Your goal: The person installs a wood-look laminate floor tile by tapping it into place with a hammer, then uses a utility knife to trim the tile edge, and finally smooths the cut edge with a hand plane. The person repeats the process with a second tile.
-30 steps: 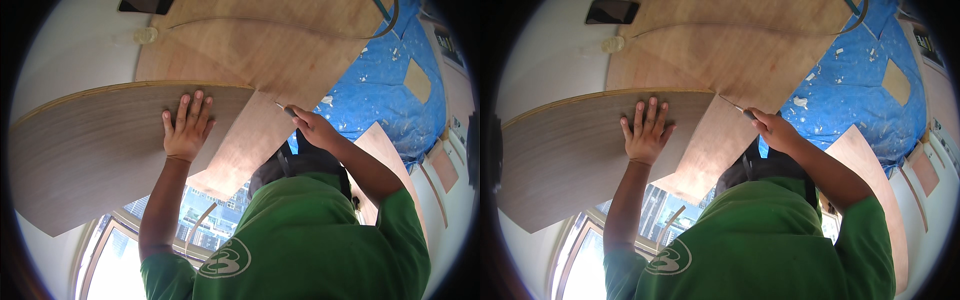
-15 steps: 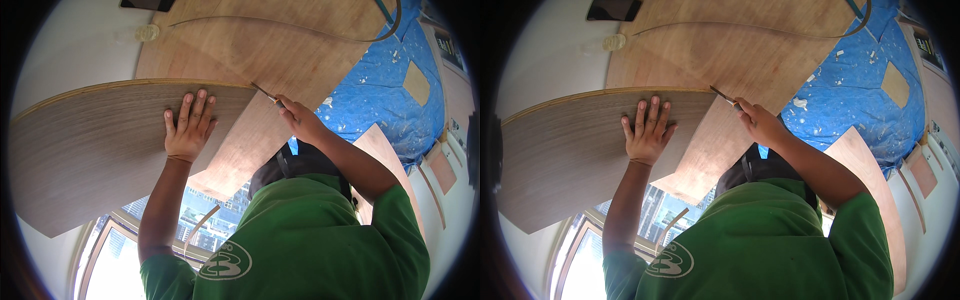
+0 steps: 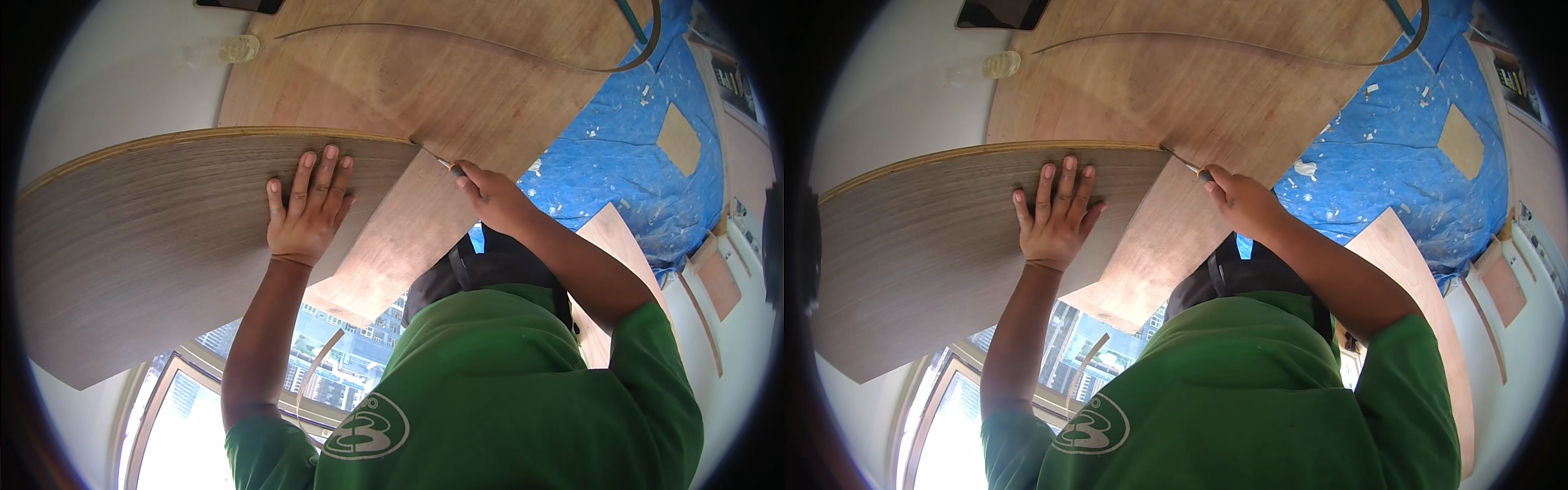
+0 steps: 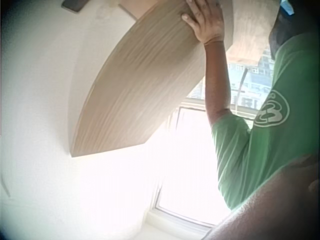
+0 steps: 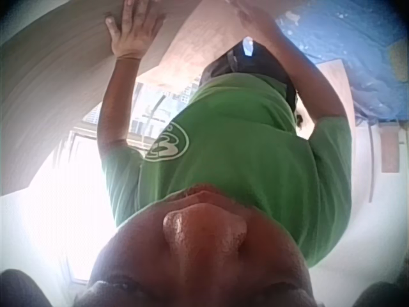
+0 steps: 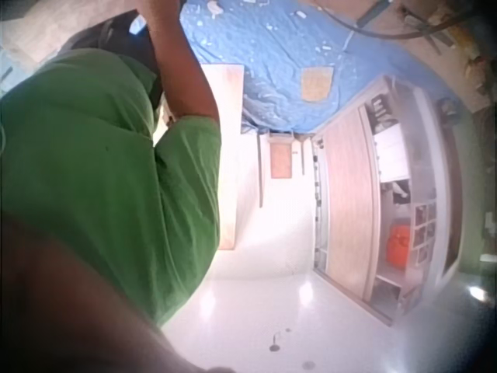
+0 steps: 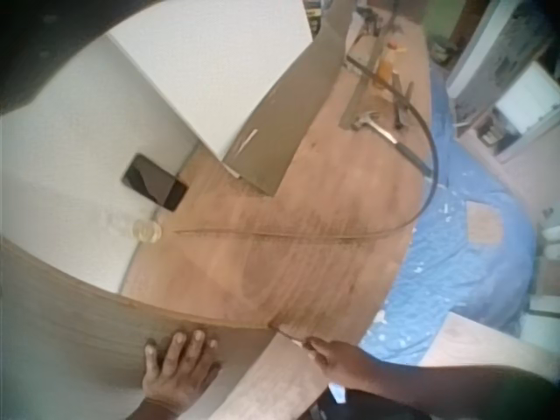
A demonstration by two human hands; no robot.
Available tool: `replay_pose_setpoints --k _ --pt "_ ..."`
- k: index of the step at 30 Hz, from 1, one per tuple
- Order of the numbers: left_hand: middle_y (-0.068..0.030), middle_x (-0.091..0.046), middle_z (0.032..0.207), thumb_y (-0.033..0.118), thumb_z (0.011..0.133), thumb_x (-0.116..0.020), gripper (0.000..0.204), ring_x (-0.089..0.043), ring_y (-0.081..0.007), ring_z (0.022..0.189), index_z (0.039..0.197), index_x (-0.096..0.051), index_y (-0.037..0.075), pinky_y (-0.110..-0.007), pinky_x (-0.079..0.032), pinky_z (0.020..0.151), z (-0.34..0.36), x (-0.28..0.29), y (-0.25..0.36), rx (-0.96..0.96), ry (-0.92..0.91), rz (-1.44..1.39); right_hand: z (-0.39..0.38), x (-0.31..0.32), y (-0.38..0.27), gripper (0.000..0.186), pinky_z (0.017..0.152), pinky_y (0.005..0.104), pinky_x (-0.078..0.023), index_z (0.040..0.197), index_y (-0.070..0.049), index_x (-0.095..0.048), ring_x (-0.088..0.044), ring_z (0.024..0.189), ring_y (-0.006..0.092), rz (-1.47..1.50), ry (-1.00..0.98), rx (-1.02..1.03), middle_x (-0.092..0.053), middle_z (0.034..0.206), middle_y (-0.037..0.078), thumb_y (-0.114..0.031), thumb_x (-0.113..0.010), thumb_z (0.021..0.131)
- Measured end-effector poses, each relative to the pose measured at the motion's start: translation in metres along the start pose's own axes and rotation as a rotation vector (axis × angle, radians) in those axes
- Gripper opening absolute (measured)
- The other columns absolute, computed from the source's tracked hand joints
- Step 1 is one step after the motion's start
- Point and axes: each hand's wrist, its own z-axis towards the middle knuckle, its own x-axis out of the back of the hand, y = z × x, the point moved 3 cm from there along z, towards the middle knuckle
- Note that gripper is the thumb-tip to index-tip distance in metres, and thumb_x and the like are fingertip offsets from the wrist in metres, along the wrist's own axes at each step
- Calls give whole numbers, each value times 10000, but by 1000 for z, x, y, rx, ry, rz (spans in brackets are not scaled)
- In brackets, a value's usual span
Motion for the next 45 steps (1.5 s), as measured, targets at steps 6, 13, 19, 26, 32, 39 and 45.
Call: replay_pose_setpoints --k 6,13,19,26,32,39,45 --pt "51 -343 1673 660 971 -515 635 -231 -223 1574 1523 -497 346 -595 -5 1258 0 0 -1 -25 -7 51 -1 -9 4 273 667 476 -474 1281 -33 -542 -644 744 399 -25 39 -45 -637 833 233 -204 -520 1069" --pt "77 -316 1685 588 975 -545 621 -257 -186 1566 1542 -473 344 -571 -49 1262 2 3 1 18 -13 -20 -17 1 7 215 612 509 -474 1226 -64 -546 -654 699 430 -56 28 -23 -634 715 224 -184 -519 1049" --pt "76 -322 1682 583 977 -545 613 -260 -186 1565 1537 -480 339 -571 -56 1262 4 3 -2 14 -4 -19 -28 9 3 203 615 514 -450 1218 -58 -549 -641 679 417 37 81 26 -629 734 222 -172 -514 1053" --pt "69 -323 1682 577 988 -531 614 -252 -187 1568 1546 -467 329 -576 -32 1268 2 4 0 7 2 -16 -19 8 -7 223 630 517 -452 1229 -57 -549 -642 708 426 40 52 -32 -631 749 228 -197 -509 1061" --pt "70 -314 1685 581 991 -522 626 -252 -188 1568 1557 -450 324 -581 -27 1268 2 4 0 4 5 -11 -2 4 -9 214 633 519 -456 1218 -60 -548 -644 719 432 39 43 -36 -634 754 228 -198 -509 1060" --pt "74 -320 1682 580 984 -533 630 -263 -185 1564 1556 -453 328 -583 -31 1269 3 4 0 12 0 -22 -2 4 -8 198 639 523 -465 1203 -74 -541 -645 724 429 -7 42 -12 -632 750 223 -202 -516 1054" --pt "62 -353 1667 656 959 -540 654 -259 -216 1564 1531 -486 343 -593 -31 1261 3 2 -1 -8 14 31 0 5 -6 241 632 472 -458 1265 -64 -532 -617 686 380 -21 7 -18 -607 759 209 -203 -516 1069"
